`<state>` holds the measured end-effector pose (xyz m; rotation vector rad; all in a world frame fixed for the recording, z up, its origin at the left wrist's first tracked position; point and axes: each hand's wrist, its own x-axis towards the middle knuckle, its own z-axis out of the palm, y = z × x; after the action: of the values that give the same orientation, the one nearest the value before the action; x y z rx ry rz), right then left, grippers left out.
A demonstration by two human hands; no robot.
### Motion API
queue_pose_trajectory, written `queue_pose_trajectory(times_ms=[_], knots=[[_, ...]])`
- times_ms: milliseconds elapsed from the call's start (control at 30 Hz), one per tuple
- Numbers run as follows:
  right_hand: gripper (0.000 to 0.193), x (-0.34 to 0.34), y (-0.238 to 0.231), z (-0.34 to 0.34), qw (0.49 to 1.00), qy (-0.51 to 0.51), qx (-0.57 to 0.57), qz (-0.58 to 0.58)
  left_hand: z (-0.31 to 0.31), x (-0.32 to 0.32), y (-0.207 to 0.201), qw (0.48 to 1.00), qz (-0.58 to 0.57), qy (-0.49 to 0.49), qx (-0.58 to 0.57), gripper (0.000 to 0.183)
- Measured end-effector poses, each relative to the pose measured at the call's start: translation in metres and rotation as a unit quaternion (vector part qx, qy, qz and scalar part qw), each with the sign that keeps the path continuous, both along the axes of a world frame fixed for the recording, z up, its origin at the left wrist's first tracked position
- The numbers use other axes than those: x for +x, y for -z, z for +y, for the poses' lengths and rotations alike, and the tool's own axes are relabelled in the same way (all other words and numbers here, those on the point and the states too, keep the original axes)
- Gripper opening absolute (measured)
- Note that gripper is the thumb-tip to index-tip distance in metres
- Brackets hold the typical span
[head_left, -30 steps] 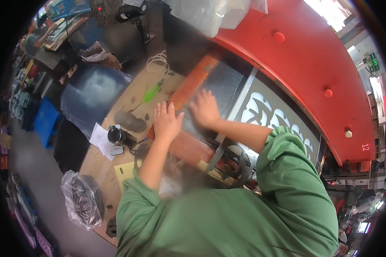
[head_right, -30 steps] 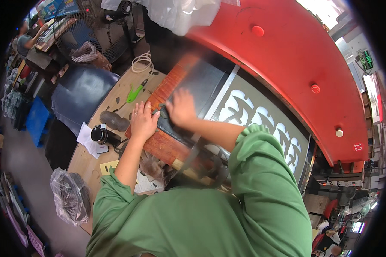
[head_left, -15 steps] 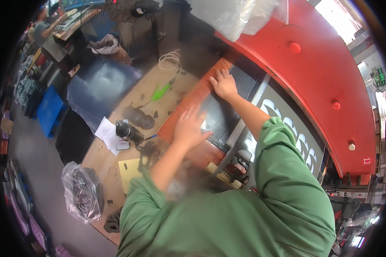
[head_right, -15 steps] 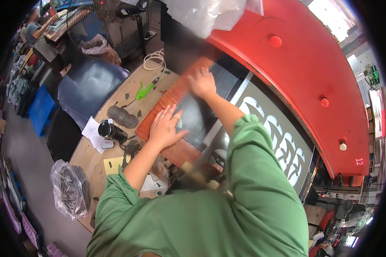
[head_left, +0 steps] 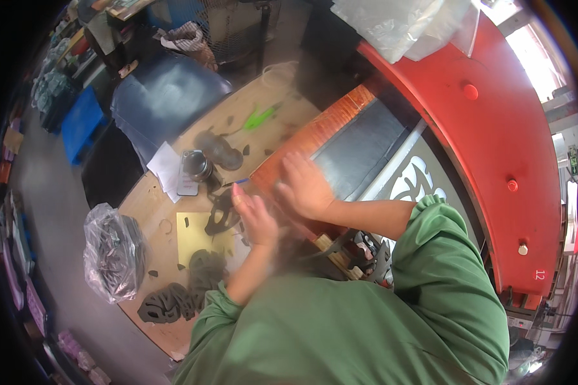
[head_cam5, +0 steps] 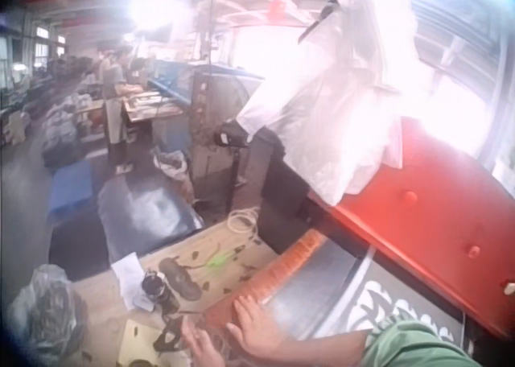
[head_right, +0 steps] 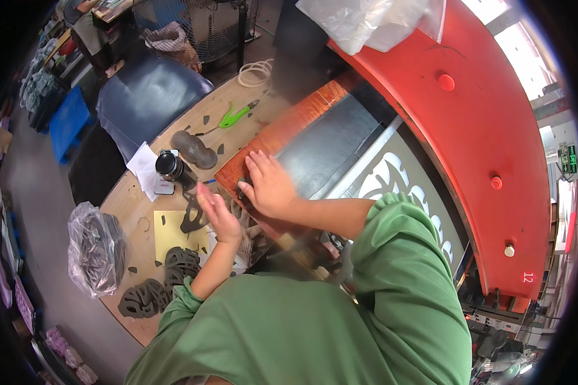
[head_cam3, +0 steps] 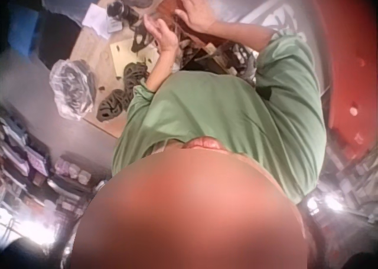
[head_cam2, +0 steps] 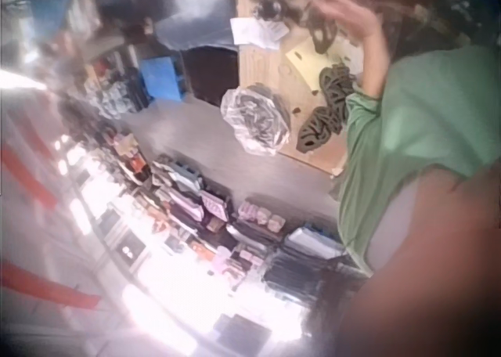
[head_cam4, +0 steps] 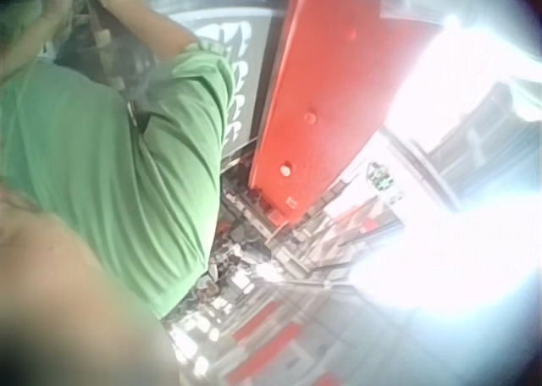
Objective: The person operates a red hydraulic press machine, repeatedly placing flat gray cutouts onto a metal sheet, closing the press, and removing the pressed pieces. They also handle a large roll of gray material, unrolling and positioning it on the press bed before continuing the pressing cycle.
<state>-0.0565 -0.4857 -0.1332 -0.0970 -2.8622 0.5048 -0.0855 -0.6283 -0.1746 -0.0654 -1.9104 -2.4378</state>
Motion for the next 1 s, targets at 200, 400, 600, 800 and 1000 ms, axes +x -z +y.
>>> queue_pose_trajectory(times_ms=[200,400,600,800,1000], knots=[[0.057,-0.007,0.009,-0.014,0.998,-0.035,-0.041,-0.025,0.034,-0.001,0.000,0.835,-0.317,0.145,0.426,0.052],[0.047,0.012,-0.003,-0.075,0.967,-0.134,-0.216,0.028,-0.014,-0.005,0.033,0.747,-0.303,0.244,0.539,0.043],[0.042,0.054,-0.055,-0.059,0.956,-0.105,-0.236,0.141,-0.029,0.025,0.024,0.740,-0.281,0.315,0.524,0.039],[0.043,0.195,-0.107,-0.015,0.857,0.114,-0.466,0.190,0.026,0.146,-0.099,0.802,-0.326,0.331,0.375,0.026],[0.039,0.424,-0.137,0.053,0.511,0.110,-0.752,0.402,0.198,0.416,-0.127,-0.205,-0.614,0.273,0.712,0.021]])
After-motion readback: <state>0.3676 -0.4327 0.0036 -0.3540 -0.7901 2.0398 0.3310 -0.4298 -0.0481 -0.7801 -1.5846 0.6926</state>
